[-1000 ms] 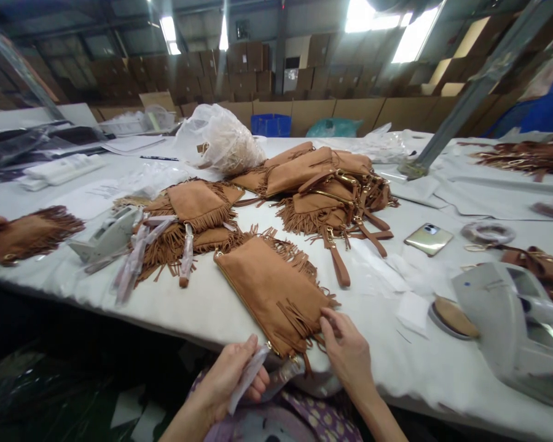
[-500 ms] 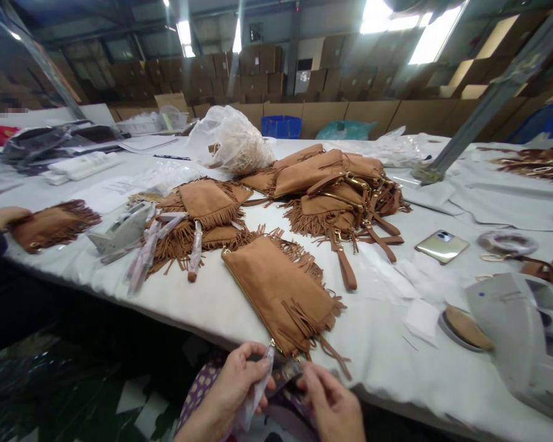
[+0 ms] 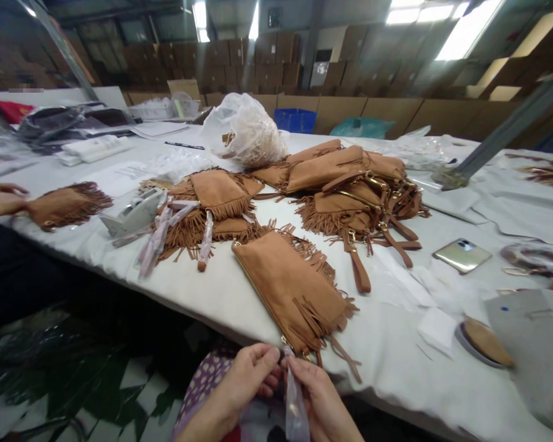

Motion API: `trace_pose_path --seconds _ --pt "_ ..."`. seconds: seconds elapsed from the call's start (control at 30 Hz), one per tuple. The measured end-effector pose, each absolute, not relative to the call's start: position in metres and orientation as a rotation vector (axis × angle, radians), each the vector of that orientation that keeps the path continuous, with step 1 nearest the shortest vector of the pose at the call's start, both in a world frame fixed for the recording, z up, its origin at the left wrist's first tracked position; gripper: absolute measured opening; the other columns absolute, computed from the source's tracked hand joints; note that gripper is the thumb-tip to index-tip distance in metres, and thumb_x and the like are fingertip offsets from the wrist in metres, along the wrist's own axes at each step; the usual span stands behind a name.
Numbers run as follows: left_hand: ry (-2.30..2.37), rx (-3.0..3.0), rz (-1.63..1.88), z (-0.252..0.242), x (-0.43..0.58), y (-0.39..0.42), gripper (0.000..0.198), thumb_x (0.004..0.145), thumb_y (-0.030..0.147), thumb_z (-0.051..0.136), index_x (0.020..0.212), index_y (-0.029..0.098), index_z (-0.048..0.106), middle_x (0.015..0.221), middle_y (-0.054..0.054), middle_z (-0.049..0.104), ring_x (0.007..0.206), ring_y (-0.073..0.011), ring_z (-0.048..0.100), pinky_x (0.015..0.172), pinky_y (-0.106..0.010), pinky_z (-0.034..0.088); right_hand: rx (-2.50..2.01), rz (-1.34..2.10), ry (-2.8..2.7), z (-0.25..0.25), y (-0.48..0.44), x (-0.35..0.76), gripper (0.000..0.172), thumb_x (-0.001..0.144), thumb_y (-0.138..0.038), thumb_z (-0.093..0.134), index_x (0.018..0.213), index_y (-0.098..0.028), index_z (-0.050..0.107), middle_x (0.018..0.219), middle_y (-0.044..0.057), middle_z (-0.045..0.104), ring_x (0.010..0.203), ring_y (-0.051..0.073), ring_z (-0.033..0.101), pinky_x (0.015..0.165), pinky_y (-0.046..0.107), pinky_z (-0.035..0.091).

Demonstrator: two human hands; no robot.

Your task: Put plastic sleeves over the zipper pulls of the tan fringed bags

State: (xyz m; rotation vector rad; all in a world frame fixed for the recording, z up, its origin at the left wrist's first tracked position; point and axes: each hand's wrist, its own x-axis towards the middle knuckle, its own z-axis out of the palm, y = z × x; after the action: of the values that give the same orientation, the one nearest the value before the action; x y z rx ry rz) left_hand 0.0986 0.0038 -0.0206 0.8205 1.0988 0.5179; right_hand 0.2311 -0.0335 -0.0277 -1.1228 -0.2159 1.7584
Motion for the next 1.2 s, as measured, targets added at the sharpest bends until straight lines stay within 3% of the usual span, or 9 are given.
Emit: trace_pose_path --seconds 0.07,0.2,0.37,0.47,0.63,0.8,0.97,1.1,1.2 --pt "0.952 0.626 0.521 -0.02 0.109 0.004 0.051 0.066 0.061 0.068 0.081 0.013 0.061 0.069 -0.003 0.061 0.061 -0.0133 0.057 0.057 -0.023 0.042 -1.065 1.835 -0.223 -0.022 -0.032 0.234 0.033 0.064 -0.043 0.079 0.07 -0.012 0.069 0.061 0.003 0.064 0.048 0.011 0.053 0.045 0.02 0.038" --pt "0.965 0.403 0.579 -0.02 0.125 0.005 0.045 0.054 0.05 0.08 0.069 0.014 0.058 0.06 0.002 0.056 0.054 -0.0108 0.051 0.056 -0.023 0.042 -1.08 1.85 -0.31 -0.025 -0.031 0.237 0.034 0.064 -0.044 0.078 0.074 -0.012 0.071 0.059 0.004 0.065 0.048 0.013 0.054 0.046 0.023 0.039" --pt "1.035 0.435 0.589 -0.025 0.122 0.009 0.041 0.053 0.047 0.079 0.061 0.012 0.059 0.055 0.002 0.054 0.053 -0.0103 0.049 0.058 -0.024 0.041 -1.151 1.837 -0.439 -0.03 -0.031 0.236 0.033 0.07 -0.044 0.074 0.078 -0.012 0.072 0.059 0.004 0.066 0.059 0.018 0.061 0.065 0.03 0.047" --pt "1.031 0.44 0.563 -0.027 0.115 0.011 0.04 0.053 0.046 0.079 0.062 0.011 0.062 0.057 0.001 0.057 0.054 -0.0104 0.05 0.06 -0.025 0.042 -1.168 1.842 -0.458 -0.029 -0.031 0.234 0.035 0.069 -0.046 0.075 0.078 -0.012 0.072 0.059 0.005 0.066 0.06 0.019 0.062 0.067 0.032 0.048" --pt "1.056 0.623 0.491 -0.028 0.109 0.019 0.037 0.062 0.049 0.069 0.063 0.012 0.063 0.056 -0.002 0.06 0.05 -0.0122 0.051 0.055 -0.025 0.039 -1.27 1.806 -0.506 -0.03 -0.031 0.235 0.037 0.069 -0.048 0.074 0.075 -0.012 0.072 0.062 0.006 0.066 0.062 0.018 0.06 0.062 0.027 0.045" --pt "1.155 0.86 0.522 -0.028 0.107 0.024 0.019 0.067 0.027 0.06 0.055 0.012 0.062 0.05 0.0 0.057 0.047 -0.0116 0.047 0.049 -0.022 0.03 -1.454 1.659 -0.671 -0.033 -0.032 0.239 0.043 0.068 -0.054 0.072 0.071 -0.011 0.071 0.065 0.005 0.064 0.063 0.016 0.054 0.056 0.022 0.04" --pt "1.314 1.307 0.623 -0.016 0.106 0.008 0.025 0.079 0.021 0.047 0.059 0.015 0.063 0.056 0.001 0.059 0.057 -0.0139 0.052 0.054 -0.023 0.033 -1.637 1.46 -0.973 -0.029 -0.033 0.241 0.046 0.074 -0.056 0.063 0.073 -0.011 0.07 0.063 0.003 0.061 0.064 0.018 0.053 0.059 0.025 0.042" --pt "1.274 1.314 0.719 -0.005 0.103 0.001 0.028 0.087 0.028 0.044 0.078 0.017 0.068 0.076 -0.003 0.069 0.074 -0.0182 0.062 0.067 -0.025 0.043 -1.687 1.342 -1.087 -0.025 -0.033 0.239 0.047 0.08 -0.056 0.056 0.081 -0.012 0.071 0.065 0.004 0.062 0.067 0.021 0.055 0.062 0.027 0.044" --pt "1.206 1.012 0.69 -0.01 0.102 0.006 0.036 0.085 0.044 0.048 0.079 0.013 0.066 0.074 -0.006 0.069 0.07 -0.0187 0.064 0.062 -0.025 0.045 -1.593 1.404 -1.071 -0.024 -0.034 0.231 0.047 0.083 -0.055 0.052 0.081 -0.012 0.07 0.07 0.005 0.065 0.07 0.02 0.057 0.065 0.027 0.045"
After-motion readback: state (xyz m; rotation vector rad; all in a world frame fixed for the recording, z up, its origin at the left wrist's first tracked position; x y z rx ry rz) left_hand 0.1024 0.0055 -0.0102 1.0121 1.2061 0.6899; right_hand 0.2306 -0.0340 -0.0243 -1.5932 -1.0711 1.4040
